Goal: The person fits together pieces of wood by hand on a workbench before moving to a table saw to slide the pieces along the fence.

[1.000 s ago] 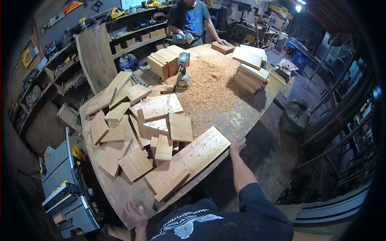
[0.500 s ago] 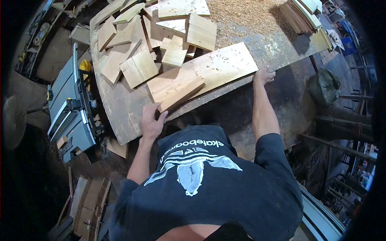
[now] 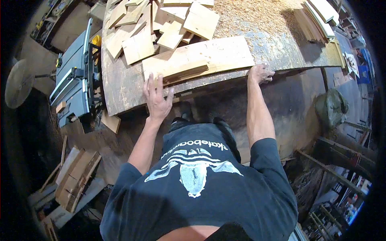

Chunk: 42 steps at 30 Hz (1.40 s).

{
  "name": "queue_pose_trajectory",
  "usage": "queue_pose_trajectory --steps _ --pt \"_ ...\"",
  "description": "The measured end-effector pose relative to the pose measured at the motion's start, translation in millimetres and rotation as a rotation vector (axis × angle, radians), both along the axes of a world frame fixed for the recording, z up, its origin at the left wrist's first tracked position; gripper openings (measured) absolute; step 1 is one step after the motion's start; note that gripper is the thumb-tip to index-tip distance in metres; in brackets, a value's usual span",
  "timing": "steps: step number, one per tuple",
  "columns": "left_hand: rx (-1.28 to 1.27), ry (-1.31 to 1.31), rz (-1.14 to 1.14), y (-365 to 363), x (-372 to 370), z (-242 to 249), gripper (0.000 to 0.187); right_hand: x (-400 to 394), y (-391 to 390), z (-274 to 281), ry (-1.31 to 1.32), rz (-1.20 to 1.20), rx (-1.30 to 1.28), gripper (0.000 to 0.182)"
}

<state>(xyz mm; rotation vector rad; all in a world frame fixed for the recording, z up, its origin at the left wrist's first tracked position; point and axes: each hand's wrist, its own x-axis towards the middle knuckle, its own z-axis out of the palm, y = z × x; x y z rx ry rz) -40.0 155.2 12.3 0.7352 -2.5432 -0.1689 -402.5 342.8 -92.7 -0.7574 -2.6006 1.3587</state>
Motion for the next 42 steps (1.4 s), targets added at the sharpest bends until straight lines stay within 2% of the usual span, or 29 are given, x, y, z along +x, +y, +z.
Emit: queue_pose_trajectory --steps 5,7,11,13,15,16,17,19,21,23,24,29,33,36,42 --pt "-0.084 -0.184 0.028 19 -30 -6 0.073 -4 3 -9 0.016 0.055 0.097 0.074" --pt "-0.064 -0.236 0.013 29 -41 -7 0.073 11 4 25 -0.062 0.078 -0.040 0.077" --pt "-0.086 -0.204 -0.131 33 -65 -4 0.073 11 8 30 -0.077 0.102 -0.052 0.080" --pt "-0.107 -0.185 -0.157 26 -75 1 0.066 15 11 40 -0.117 0.097 -0.095 0.083" --pt "0.026 -0.123 -0.089 4 -77 3 0.059 14 13 34 -0.113 0.125 -0.039 0.083" --pt "0.084 -0.203 -0.017 -8 -78 6 0.050 14 15 33 -0.103 0.132 -0.084 0.084" --pt "0.077 -0.205 -0.018 -22 -80 9 0.050 15 17 32 -0.104 0.130 -0.091 0.084" --pt "0.512 -0.195 -0.078 -46 -81 15 0.046 15 18 30 -0.089 0.158 -0.048 0.086" --pt "0.555 -0.156 -0.072 -52 -81 24 0.044 17 20 32 -0.089 0.166 -0.077 0.087" --pt "0.868 -0.212 -0.012 -51 -87 38 0.047 18 20 36 -0.084 0.168 -0.101 0.088" --pt "0.909 -0.239 -0.007 -50 -89 42 0.048 20 20 36 -0.094 0.171 -0.060 0.088" --pt "0.833 -0.236 -0.080 -43 -93 43 0.049 13 19 22 -0.099 0.168 -0.007 0.087" --pt "0.723 -0.267 -0.150 -43 -100 44 0.049 25 24 51 -0.114 0.195 -0.094 0.086" --pt "0.683 -0.280 -0.127 -44 -104 45 0.047 20 22 38 -0.111 0.198 -0.029 0.086" --pt "0.762 -0.324 -0.215 -57 -108 35 0.044 16 22 30 -0.117 0.205 0.003 0.089"
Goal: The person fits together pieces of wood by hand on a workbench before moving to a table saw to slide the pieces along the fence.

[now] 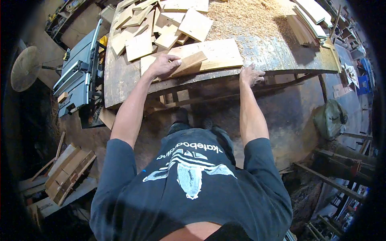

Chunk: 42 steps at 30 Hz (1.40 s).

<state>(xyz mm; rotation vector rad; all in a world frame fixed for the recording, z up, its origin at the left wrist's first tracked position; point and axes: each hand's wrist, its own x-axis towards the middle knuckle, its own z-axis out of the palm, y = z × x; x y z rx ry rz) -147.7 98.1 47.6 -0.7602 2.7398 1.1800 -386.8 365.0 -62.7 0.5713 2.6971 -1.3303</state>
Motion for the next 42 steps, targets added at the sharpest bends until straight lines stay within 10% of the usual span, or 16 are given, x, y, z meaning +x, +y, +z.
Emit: queue_pose_trajectory --steps 28,42 --pt "-0.484 0.149 -0.210 -3 -13 6 0.031 -1 -5 -10 0.080 -0.054 0.076 0.087" --pt "-0.521 -0.234 -0.300 -2 -40 35 0.018 1 1 0 0.033 0.020 0.041 0.087"
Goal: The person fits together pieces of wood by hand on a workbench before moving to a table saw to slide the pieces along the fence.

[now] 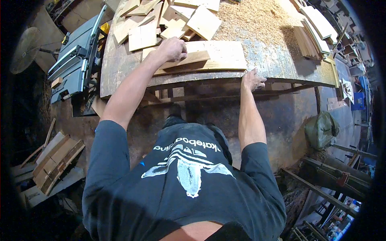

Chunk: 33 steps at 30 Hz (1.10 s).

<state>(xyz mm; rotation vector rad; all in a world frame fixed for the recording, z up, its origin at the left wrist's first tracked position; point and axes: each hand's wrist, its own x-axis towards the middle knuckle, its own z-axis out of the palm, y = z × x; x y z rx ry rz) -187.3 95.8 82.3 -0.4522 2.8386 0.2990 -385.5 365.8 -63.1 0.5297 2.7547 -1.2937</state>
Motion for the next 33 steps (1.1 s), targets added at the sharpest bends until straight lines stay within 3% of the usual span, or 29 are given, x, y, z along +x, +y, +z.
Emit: queue_pose_trajectory --steps 7,13,22,33 --pt "-0.072 0.011 -0.042 6 0 7 0.018 -6 -6 -17 0.064 -0.060 0.089 0.087" --pt "-0.096 0.001 -0.044 8 -1 7 0.019 2 -4 3 0.010 -0.039 0.013 0.080" --pt "-0.118 -0.022 -0.029 10 -2 10 0.019 6 -3 14 -0.021 -0.024 -0.008 0.085" --pt "-0.129 0.010 -0.038 12 0 9 0.017 -1 -1 0 -0.023 -0.002 -0.007 0.085"
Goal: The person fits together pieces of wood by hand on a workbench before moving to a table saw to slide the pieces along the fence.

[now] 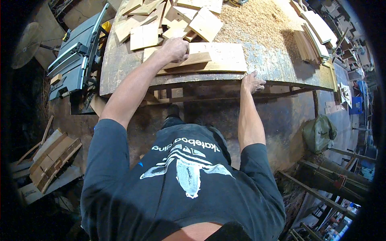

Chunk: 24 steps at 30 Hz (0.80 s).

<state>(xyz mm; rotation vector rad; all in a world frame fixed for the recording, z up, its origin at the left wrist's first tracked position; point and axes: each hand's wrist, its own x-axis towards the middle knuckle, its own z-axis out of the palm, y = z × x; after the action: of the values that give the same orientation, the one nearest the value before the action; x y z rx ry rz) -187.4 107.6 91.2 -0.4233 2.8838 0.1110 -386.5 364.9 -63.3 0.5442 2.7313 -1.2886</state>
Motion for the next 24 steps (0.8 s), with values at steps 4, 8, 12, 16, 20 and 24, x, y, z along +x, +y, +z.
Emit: queue_pose_trajectory --steps 4,8,12,16,20,24 --pt "0.004 -0.023 0.028 2 0 1 0.017 6 -1 12 -0.019 -0.005 -0.033 0.085" --pt "-0.023 -0.015 -0.017 -2 -2 -1 0.016 -7 -1 -12 0.028 0.053 0.078 0.085" --pt "-0.010 -0.036 -0.011 -2 -2 -1 0.015 -1 0 -3 0.015 -0.010 0.009 0.086" --pt "-0.031 0.029 -0.036 -3 -1 -4 0.016 3 -1 4 0.002 0.001 -0.003 0.086" --pt "-0.026 0.006 -0.019 0 -1 0 0.016 2 0 3 -0.018 0.029 -0.044 0.086" --pt "-0.009 -0.004 -0.011 1 -1 3 0.016 -2 1 -5 0.004 0.028 0.056 0.086"
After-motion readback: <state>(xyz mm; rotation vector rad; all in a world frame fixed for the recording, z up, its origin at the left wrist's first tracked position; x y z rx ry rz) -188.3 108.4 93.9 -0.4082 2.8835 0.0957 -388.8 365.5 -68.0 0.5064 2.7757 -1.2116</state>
